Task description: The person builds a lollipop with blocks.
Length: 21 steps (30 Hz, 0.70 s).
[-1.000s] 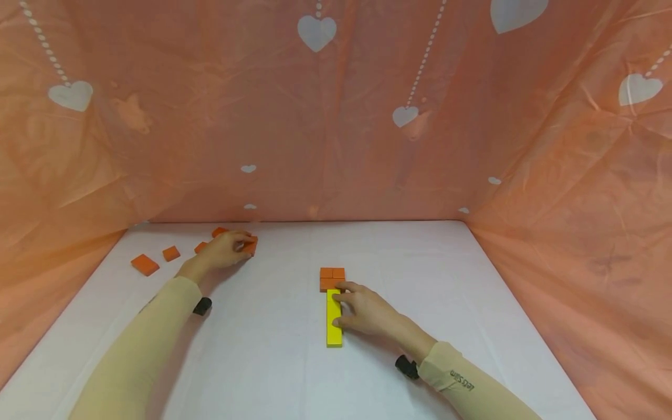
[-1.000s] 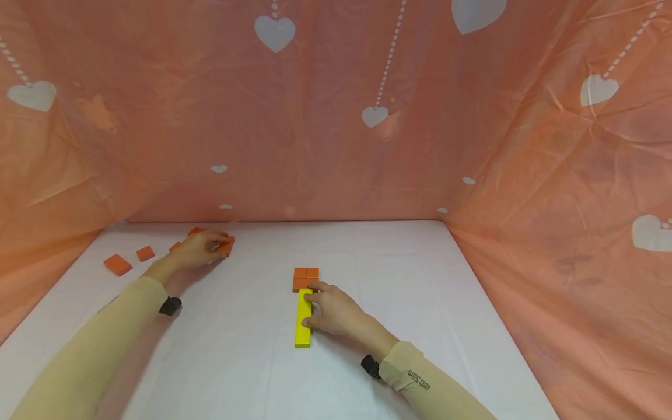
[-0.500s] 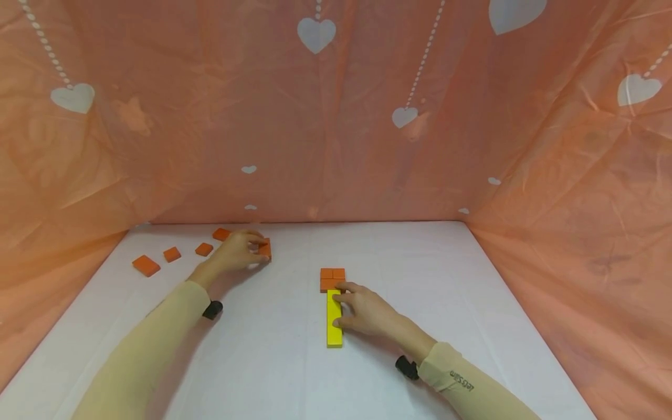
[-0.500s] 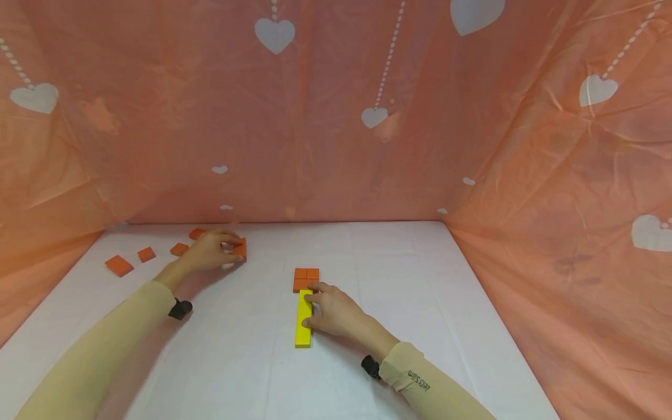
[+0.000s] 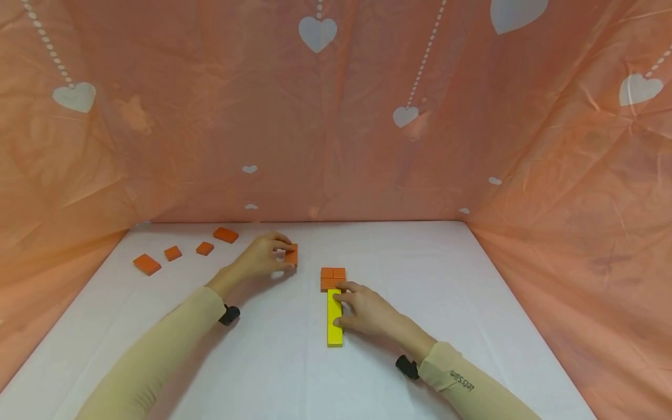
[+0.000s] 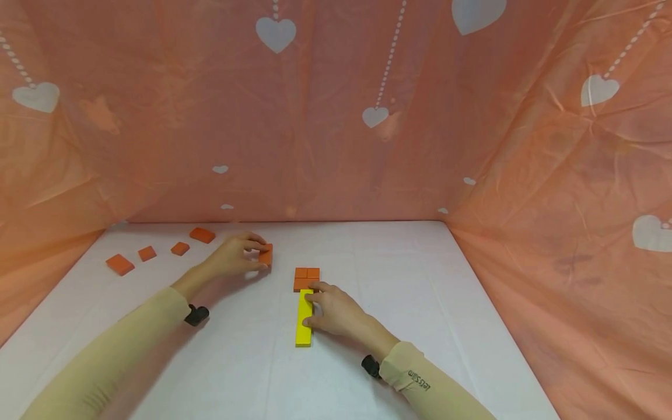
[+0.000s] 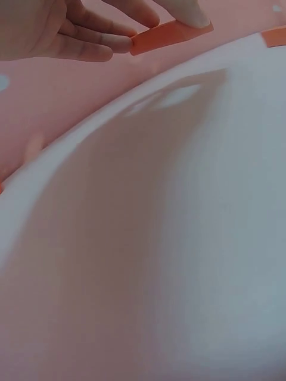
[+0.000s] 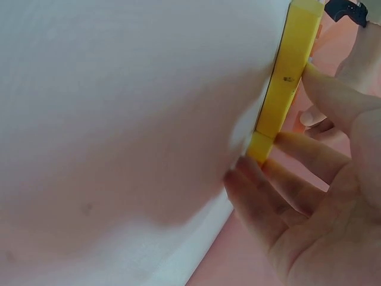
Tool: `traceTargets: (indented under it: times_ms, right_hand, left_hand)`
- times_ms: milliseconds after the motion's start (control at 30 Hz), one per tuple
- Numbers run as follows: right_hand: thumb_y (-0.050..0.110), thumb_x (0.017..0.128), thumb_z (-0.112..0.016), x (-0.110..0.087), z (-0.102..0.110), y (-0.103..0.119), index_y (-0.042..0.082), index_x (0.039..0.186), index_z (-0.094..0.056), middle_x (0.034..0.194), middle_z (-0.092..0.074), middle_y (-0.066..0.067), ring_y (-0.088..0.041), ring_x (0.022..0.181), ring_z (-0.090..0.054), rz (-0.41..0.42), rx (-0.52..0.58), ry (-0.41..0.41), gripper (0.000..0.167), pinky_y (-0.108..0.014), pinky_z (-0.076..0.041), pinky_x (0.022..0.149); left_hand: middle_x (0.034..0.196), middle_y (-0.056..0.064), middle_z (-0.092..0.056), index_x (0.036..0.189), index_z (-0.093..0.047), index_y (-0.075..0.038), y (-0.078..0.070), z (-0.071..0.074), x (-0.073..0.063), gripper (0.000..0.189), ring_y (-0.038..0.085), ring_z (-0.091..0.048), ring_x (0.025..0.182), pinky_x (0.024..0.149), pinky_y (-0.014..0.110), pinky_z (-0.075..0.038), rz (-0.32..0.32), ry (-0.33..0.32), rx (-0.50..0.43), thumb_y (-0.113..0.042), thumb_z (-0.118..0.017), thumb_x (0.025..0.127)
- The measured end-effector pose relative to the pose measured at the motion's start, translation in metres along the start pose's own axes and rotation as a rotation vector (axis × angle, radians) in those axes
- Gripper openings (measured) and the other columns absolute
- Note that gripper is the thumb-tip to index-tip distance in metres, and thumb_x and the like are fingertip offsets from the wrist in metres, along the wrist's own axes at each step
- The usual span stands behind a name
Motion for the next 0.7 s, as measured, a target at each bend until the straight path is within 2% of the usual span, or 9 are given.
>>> traceTargets:
  times_ms: [167,267,467,700]
  right_hand:
    - [0.031,0.093,-0.081,0.001,-0.001,0.0,0.003,0.139,-0.066,0.156,-0.05,-0.015,-0.038,0.141,-0.049,0.002,0.003,-0.002,0.056,-0.052,-0.043,0.115]
    - [0.031,0.093,-0.081,0.002,-0.001,-0.001,0.004,0.139,-0.066,0.156,-0.049,-0.015,-0.038,0.141,-0.049,-0.001,0.006,0.0,0.056,-0.052,-0.043,0.115]
    - [0.032,0.094,-0.079,0.002,-0.001,-0.002,0.005,0.139,-0.066,0.157,-0.049,-0.014,-0.037,0.142,-0.049,-0.004,0.009,0.009,0.055,-0.052,-0.043,0.115]
    - [0.032,0.094,-0.079,0.002,-0.001,-0.003,0.005,0.138,-0.067,0.157,-0.048,-0.013,-0.037,0.142,-0.049,-0.007,0.023,0.013,0.053,-0.053,-0.044,0.114]
  left_hand:
    - [0.132,0.017,-0.061,0.123,-0.075,-0.001,-0.011,-0.011,0.002,0.046,0.036,-0.063,0.115,0.099,0.049,-0.056,-0.058,0.007,0.016,-0.023,-0.089,0.085]
    - [0.13,0.017,-0.062,0.123,-0.075,-0.001,-0.016,-0.017,0.004,0.046,0.033,-0.064,0.11,0.097,0.046,-0.057,-0.084,0.032,0.009,-0.022,-0.089,0.085]
    - [0.127,0.011,-0.061,0.126,-0.073,-0.003,-0.02,-0.03,0.01,0.046,0.024,-0.063,0.104,0.094,0.039,-0.057,-0.092,0.091,0.009,-0.023,-0.088,0.086]
    - [0.126,0.007,-0.06,0.128,-0.073,-0.007,-0.021,-0.039,0.016,0.045,0.02,-0.061,0.105,0.095,0.037,-0.056,-0.092,0.129,0.075,-0.025,-0.085,0.089]
Point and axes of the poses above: each hand's wrist, its own x-axis towards the middle knuckle, its own z-axis out of the back of the hand, y = z × x, the point moved 3 cm from there along x, towards the middle knuckle
